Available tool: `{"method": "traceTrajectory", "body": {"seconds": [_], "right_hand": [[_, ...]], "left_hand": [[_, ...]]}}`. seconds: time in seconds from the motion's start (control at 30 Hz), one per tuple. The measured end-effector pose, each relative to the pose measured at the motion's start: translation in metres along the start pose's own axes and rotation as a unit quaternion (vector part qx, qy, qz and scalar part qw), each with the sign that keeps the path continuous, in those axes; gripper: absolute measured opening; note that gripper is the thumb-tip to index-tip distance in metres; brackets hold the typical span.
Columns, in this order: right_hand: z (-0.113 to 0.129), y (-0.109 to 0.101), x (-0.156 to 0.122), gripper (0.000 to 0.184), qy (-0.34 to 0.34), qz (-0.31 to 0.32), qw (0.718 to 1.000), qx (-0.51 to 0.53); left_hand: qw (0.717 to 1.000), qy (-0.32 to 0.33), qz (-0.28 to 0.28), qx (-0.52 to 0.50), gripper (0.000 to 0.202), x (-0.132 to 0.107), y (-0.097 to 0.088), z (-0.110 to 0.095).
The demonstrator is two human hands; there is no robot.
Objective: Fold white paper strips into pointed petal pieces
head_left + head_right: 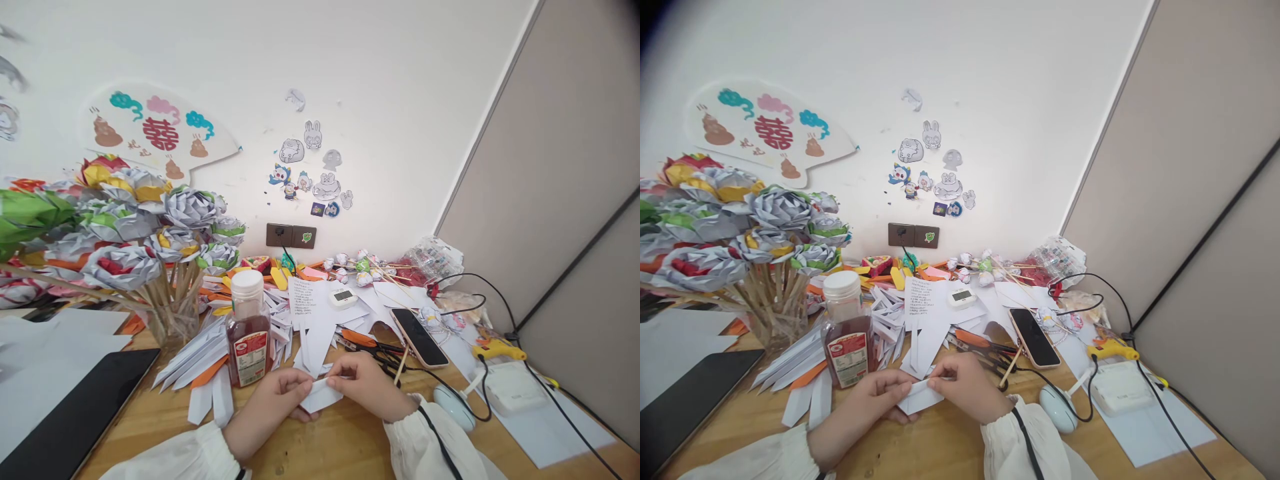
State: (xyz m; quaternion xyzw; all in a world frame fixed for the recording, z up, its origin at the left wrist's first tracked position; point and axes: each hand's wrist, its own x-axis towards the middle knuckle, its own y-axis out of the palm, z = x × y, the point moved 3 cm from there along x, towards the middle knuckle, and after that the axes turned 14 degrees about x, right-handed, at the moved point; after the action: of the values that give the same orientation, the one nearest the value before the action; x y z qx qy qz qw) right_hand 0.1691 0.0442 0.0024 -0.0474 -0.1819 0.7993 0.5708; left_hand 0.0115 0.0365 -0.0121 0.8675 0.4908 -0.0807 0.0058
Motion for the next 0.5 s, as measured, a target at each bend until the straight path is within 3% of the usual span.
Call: {"method": "traceTrajectory", "body": {"seconds": [0.5], "right_hand": [[-0.0022,-0.0003,0.0011,0.01,0.014,0.025,0.999,0.043]], "left_hand": [[0.999,0.008,0.007,0.046,0.024,-0.0002,0.0008,-0.0013]]}}
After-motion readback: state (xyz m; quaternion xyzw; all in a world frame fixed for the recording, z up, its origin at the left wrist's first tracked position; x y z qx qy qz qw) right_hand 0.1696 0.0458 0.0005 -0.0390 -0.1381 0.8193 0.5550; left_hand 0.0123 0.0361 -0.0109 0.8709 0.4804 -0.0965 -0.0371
